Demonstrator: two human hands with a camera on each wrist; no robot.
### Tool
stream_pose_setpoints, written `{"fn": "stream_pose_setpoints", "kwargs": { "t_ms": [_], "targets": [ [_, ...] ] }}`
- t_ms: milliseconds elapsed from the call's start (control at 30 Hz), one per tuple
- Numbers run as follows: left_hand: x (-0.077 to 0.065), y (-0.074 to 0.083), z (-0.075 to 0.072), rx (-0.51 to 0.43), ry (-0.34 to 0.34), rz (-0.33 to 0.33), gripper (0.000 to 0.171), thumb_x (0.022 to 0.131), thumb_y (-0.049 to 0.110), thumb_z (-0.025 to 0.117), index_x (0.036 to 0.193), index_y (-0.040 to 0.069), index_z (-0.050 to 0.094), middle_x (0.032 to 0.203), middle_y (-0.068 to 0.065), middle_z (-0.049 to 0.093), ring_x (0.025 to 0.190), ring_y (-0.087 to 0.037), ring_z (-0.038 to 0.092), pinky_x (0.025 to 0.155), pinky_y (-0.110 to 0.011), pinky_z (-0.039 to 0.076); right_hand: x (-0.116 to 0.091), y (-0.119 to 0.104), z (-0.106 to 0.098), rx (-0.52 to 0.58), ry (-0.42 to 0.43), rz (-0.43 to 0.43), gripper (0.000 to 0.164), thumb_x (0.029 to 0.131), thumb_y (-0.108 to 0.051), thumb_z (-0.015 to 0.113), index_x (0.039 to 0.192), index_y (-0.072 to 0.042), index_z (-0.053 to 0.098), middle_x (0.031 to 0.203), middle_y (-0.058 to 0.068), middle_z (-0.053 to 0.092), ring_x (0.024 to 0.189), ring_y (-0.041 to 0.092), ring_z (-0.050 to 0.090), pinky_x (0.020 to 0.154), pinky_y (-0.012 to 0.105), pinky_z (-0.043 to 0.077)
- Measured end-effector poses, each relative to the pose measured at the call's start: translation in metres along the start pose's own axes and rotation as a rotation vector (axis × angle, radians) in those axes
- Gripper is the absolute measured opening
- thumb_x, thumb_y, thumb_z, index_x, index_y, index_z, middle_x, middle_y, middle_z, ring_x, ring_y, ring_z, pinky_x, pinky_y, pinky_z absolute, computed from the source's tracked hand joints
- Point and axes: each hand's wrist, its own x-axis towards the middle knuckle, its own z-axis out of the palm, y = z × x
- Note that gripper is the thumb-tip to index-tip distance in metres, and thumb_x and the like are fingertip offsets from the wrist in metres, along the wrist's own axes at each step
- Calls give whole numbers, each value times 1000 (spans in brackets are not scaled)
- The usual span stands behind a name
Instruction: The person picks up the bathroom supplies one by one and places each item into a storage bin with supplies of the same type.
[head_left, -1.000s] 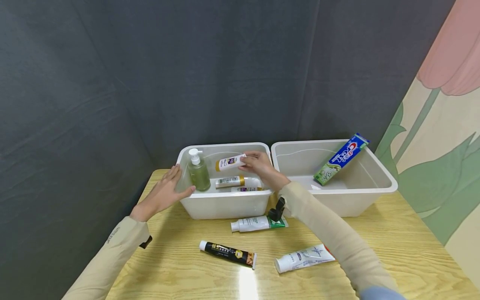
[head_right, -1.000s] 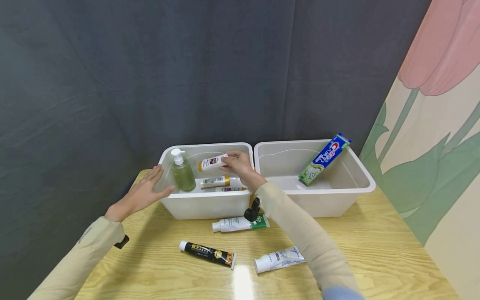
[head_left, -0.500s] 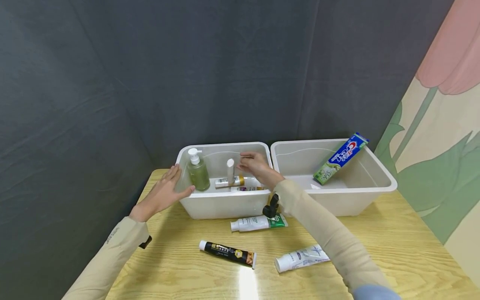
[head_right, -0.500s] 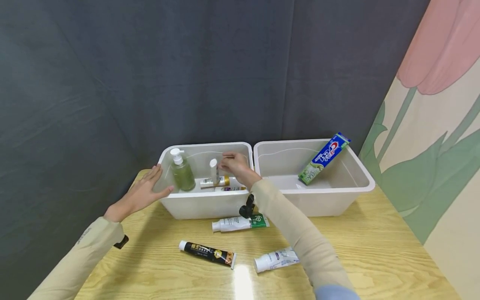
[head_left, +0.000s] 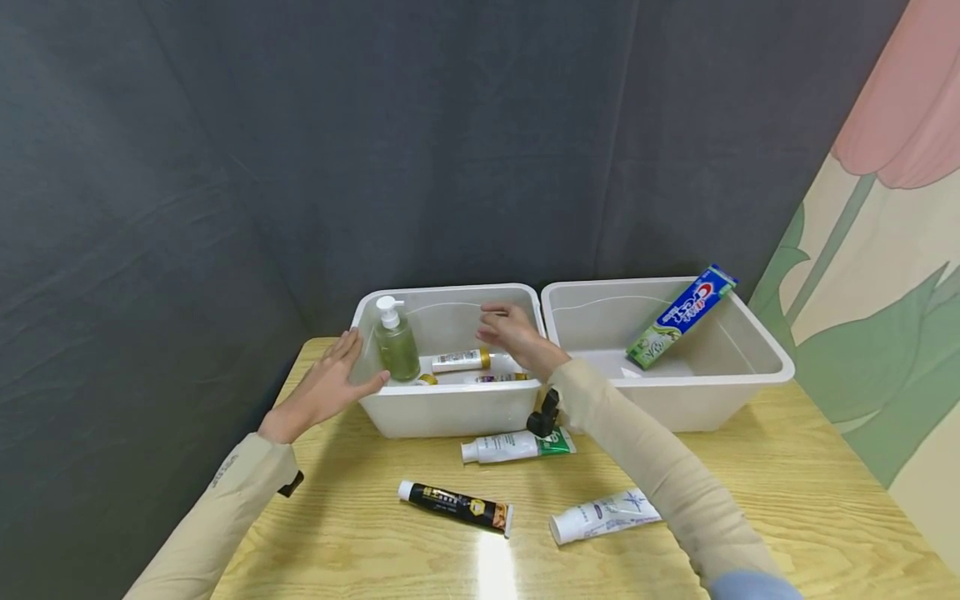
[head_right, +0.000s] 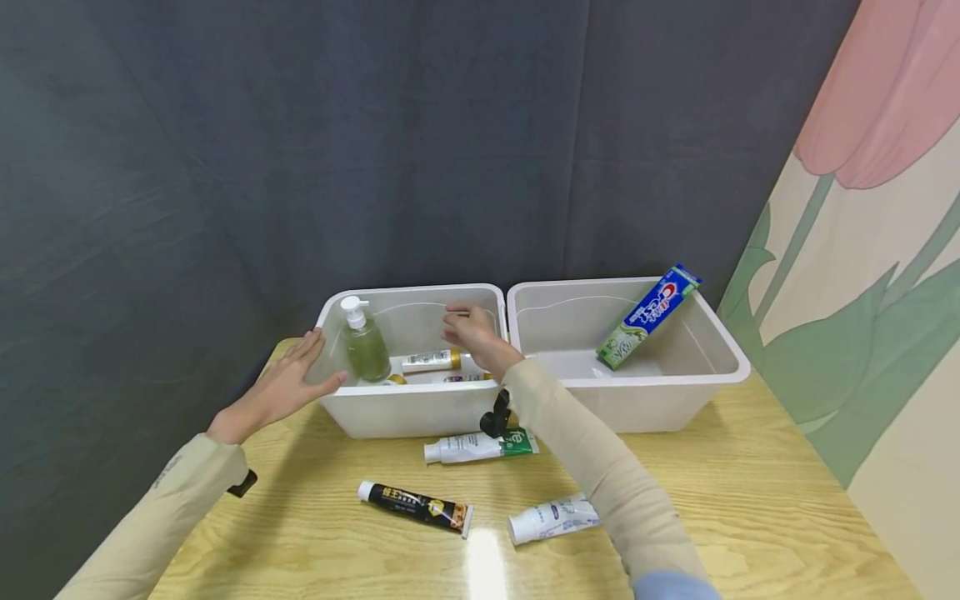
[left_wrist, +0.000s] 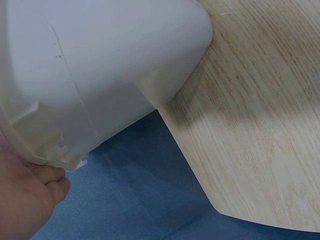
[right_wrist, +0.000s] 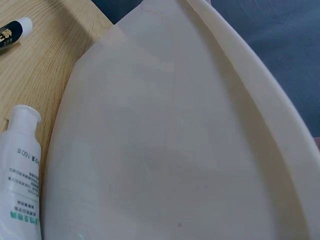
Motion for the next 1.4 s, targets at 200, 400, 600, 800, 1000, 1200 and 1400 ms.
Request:
{"fn": "stream_pose_setpoints", "kwargs": {
  "t_ms": [200,400,600,800,1000,1200,1400],
  "targets": [
    [1,0,-1,-3,-10,-5,99,93,65,52,151,-10,24,161,-25,13,148,-41,10,113,-59,20,-4,-2,-1,-1,-10,-12,44,103,-4,48,144,9,39,113,14,50,103,30,58,96,34,50],
    [4,2,-5,-5,-22,4,97,94,63,51,151,-11,25,160,-27,12,147,-43,10,113,-60,20,-11,-7,-2,27,-21,-54,40,101,-1,48,140,10,43,117,18,50,91,23,61,98,37,49],
    [4,4,-8,26,-27,11,96,94,64,51,151,-9,26,160,-28,13,147,-44,11,112,-60,21,-21,-15,-3,22,-65,-91,40,102,-2,47,140,10,42,121,17,49,91,20,61,98,35,48],
    [4,6,-11,48,-33,-1,95,94,64,51,153,-7,26,159,-28,15,146,-47,7,107,-68,23,-35,-23,-7,17,-104,-135,43,103,-3,46,142,13,38,136,28,45,89,16,64,97,35,49],
    [3,7,-11,68,-3,39,90,94,58,55,151,-8,31,158,-29,20,144,-49,17,109,-64,25,-46,-27,-12,32,-141,-175,41,103,-2,47,140,12,40,128,22,50,94,19,65,100,39,46],
    [0,8,-11,90,43,74,87,94,58,56,149,-6,37,155,-30,25,141,-49,26,107,-63,30,-57,-27,-18,11,-173,-212,42,103,-2,46,141,14,37,137,30,44,96,18,63,100,39,46],
    [-2,10,-9,91,125,147,72,94,51,59,145,1,49,150,-24,41,136,-44,38,104,-62,35,-65,-25,-26,-36,-191,-242,40,103,0,46,140,13,39,135,27,46,98,16,63,98,37,48]
  ]
}}
